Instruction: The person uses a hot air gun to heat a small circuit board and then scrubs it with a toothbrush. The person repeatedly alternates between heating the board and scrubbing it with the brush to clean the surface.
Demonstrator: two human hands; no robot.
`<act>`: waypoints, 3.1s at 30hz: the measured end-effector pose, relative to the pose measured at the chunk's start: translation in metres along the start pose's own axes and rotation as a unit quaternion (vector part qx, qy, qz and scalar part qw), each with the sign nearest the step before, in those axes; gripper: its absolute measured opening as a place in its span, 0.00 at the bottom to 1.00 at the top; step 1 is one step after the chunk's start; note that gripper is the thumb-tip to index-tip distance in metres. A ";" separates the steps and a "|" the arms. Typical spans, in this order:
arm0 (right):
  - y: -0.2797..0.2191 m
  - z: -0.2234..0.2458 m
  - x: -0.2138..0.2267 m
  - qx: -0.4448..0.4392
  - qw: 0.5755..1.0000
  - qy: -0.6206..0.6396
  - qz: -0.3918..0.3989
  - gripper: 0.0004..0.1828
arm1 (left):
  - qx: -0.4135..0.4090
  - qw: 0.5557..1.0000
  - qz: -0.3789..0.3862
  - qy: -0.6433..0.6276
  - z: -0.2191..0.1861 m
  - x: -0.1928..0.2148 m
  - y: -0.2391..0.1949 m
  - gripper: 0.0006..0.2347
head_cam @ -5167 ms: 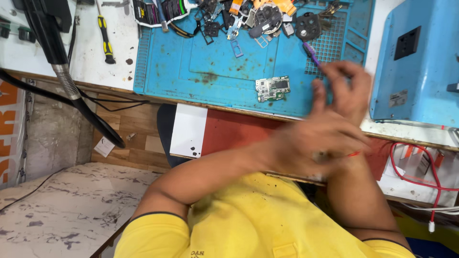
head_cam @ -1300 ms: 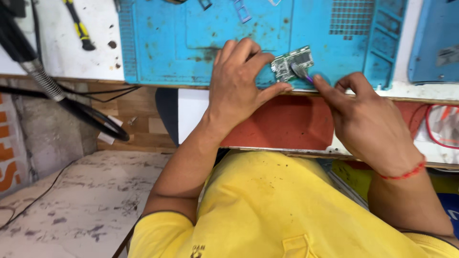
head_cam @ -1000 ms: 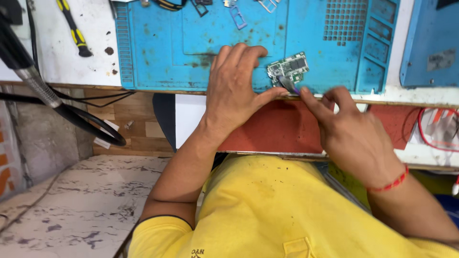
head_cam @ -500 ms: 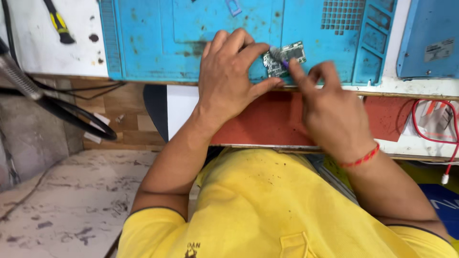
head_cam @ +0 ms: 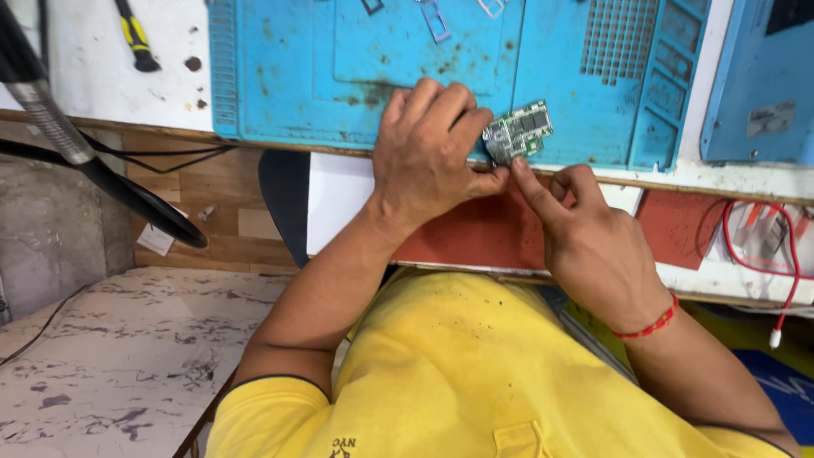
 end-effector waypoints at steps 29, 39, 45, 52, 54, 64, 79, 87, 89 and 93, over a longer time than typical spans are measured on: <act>0.014 -0.011 0.008 -0.019 0.999 0.029 -0.039 0.30 | 0.003 1.000 -0.012 0.020 -0.003 0.001 0.001 0.24; 0.006 -0.016 0.010 -0.062 0.995 -0.064 -0.033 0.31 | 0.009 1.000 -0.004 0.030 -0.003 -0.004 -0.007 0.26; 0.015 -0.015 0.022 -0.054 0.994 -0.085 -0.051 0.31 | 0.005 0.999 0.002 0.050 -0.008 -0.005 -0.003 0.25; 0.008 -0.019 0.010 -0.023 0.999 -0.048 -0.007 0.30 | 0.007 0.998 -0.001 0.055 -0.012 -0.002 -0.001 0.23; 0.010 -0.012 0.011 0.044 0.998 -0.007 -0.053 0.30 | 0.008 0.998 -0.001 0.055 -0.009 -0.003 0.000 0.23; 0.004 -0.014 0.002 -0.001 0.998 -0.065 -0.016 0.31 | 0.030 0.998 0.012 0.048 -0.008 -0.002 -0.006 0.23; 0.005 -0.017 0.015 -0.032 0.999 -0.025 -0.036 0.32 | 0.015 0.999 -0.002 0.036 -0.011 0.002 0.003 0.23; 0.005 -0.022 0.010 0.024 0.991 -0.130 -0.027 0.29 | 0.032 0.999 -0.016 0.028 -0.010 0.001 0.001 0.25; 0.008 -0.022 0.010 0.028 0.995 -0.091 -0.030 0.28 | 0.042 0.999 -0.031 0.015 -0.009 0.004 0.001 0.28; 0.014 -0.025 0.010 0.018 0.994 -0.097 -0.035 0.35 | 0.044 0.998 -0.030 0.024 -0.010 0.002 0.003 0.29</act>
Point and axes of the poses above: each hand's wrist, its own y-axis towards the middle knuckle, its own x-axis out of the back of the hand, z = x × y, the point moved 4 cm from there along y, towards the middle knuckle, and after that the axes turned 13 degrees about -z, right-handed, at the moved point
